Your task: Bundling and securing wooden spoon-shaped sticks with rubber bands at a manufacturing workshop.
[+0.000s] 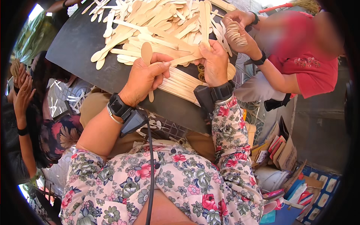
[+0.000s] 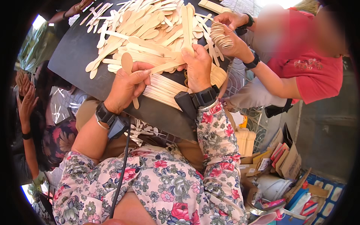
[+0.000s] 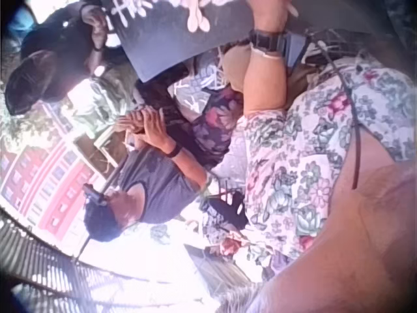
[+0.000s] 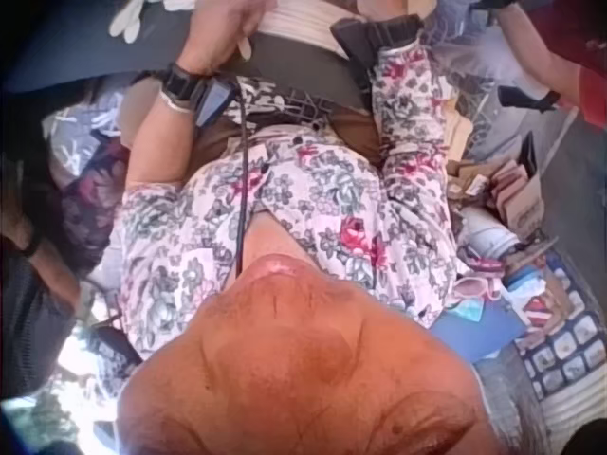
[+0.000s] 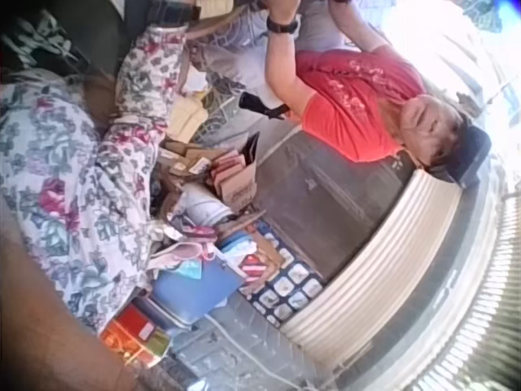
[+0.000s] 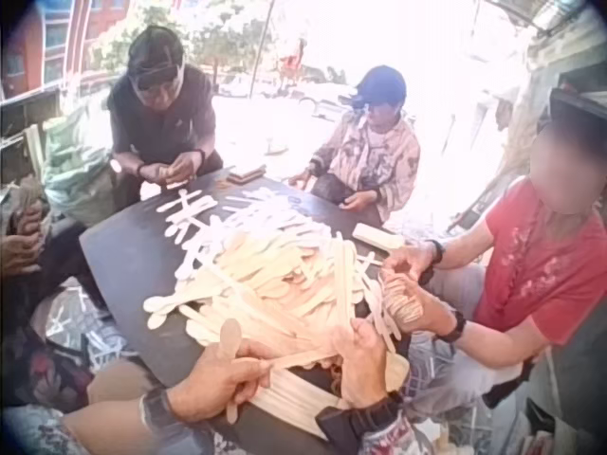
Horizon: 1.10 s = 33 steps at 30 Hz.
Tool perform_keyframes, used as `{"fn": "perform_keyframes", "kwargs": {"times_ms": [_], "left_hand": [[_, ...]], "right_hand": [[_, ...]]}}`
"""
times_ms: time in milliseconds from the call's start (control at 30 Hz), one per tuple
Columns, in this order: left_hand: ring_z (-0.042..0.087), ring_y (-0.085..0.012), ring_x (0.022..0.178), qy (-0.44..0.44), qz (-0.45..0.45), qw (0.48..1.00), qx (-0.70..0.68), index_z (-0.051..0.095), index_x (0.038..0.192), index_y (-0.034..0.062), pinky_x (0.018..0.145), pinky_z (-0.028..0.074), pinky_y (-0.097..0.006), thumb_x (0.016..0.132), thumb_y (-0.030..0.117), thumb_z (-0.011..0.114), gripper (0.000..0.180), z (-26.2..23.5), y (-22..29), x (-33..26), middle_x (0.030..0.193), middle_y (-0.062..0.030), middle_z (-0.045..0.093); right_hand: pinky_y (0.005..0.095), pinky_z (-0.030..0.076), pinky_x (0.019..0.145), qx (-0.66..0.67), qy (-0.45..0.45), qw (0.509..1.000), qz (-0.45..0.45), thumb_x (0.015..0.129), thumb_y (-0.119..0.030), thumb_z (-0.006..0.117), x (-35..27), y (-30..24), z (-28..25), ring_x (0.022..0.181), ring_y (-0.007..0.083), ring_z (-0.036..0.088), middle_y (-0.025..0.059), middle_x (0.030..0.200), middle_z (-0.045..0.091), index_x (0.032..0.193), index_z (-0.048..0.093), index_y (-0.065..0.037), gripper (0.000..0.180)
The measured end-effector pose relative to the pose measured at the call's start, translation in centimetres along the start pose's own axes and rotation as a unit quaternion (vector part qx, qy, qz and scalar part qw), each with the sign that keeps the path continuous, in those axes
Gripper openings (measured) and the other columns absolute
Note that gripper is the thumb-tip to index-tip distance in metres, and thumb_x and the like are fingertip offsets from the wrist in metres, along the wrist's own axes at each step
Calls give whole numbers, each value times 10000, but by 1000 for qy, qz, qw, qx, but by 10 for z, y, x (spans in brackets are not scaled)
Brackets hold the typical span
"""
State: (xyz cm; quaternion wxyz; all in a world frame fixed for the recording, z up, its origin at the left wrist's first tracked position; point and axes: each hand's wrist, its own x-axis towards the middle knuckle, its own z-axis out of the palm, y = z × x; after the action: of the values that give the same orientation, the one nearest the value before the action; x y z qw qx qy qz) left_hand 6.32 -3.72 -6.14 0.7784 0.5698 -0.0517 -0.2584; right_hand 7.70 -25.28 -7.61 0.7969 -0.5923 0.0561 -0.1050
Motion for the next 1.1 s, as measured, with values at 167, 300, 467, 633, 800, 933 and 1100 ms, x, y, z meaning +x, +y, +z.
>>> {"fn": "perform_keyframes", "kwargs": {"times_ms": [167, 300, 467, 633, 800, 933, 1100], "left_hand": [[379, -40, 392, 48, 10, 999, -15, 585, 1130, -27, 359, 242, -178, 914, 115, 598, 259, -1, 16, 7, 722, -56, 599], [384, -41, 404, 17, 1, 999, -43, 588, 1118, -33, 364, 244, -177, 924, 119, 572, 248, -12, 20, 13, 731, -55, 598], [386, -44, 434, 27, 17, 998, -47, 593, 1118, -48, 367, 255, -184, 949, 140, 523, 263, -14, 18, 12, 742, -57, 591], [379, -50, 431, 6, -2, 998, -65, 578, 1144, -56, 360, 260, -184, 978, 210, 476, 329, -14, 19, 9, 777, -66, 598], [378, -56, 427, -82, -64, 977, -188, 553, 1176, -62, 343, 275, -186, 1014, 289, 374, 426, -25, 10, 12, 811, -83, 605], [371, -63, 421, -140, -106, 966, -191, 495, 1245, -67, 335, 280, -186, 1024, 292, 325, 455, -25, 1, 10, 857, -108, 608], [361, -58, 432, -154, -117, 963, -188, 446, 1308, -64, 348, 289, -182, 1020, 265, 351, 448, -16, -1, 3, 899, -111, 611]], "right_hand": [[221, 498, 477, 2, -44, 999, 13, 913, -61, 608, 0, -8, 2, 634, 108, 621, 90, 872, 662, 1115, 544, 61, 244], [218, 508, 485, -36, -83, 996, 24, 915, -58, 602, -5, -14, 3, 677, 121, 654, 110, 909, 674, 1135, 534, 58, 257], [220, 511, 484, -49, -84, 995, 26, 909, -48, 606, -6, -11, 3, 640, 115, 643, 107, 903, 676, 1151, 523, 57, 277], [206, 482, 450, -44, -40, 998, 0, 901, -34, 604, -4, -9, 2, 589, 97, 609, 100, 877, 669, 1127, 534, 61, 255], [201, 473, 437, -55, -35, 998, -22, 890, -31, 616, -3, -9, 0, 578, 91, 599, 100, 870, 667, 1111, 543, 68, 252], [200, 472, 432, -54, -28, 998, -25, 883, -30, 622, -3, -11, 3, 572, 90, 594, 98, 862, 663, 1102, 549, 73, 252], [207, 481, 428, -46, -22, 999, -11, 884, -29, 619, -2, -8, 1, 588, 101, 604, 107, 873, 662, 1104, 545, 78, 255]]}}
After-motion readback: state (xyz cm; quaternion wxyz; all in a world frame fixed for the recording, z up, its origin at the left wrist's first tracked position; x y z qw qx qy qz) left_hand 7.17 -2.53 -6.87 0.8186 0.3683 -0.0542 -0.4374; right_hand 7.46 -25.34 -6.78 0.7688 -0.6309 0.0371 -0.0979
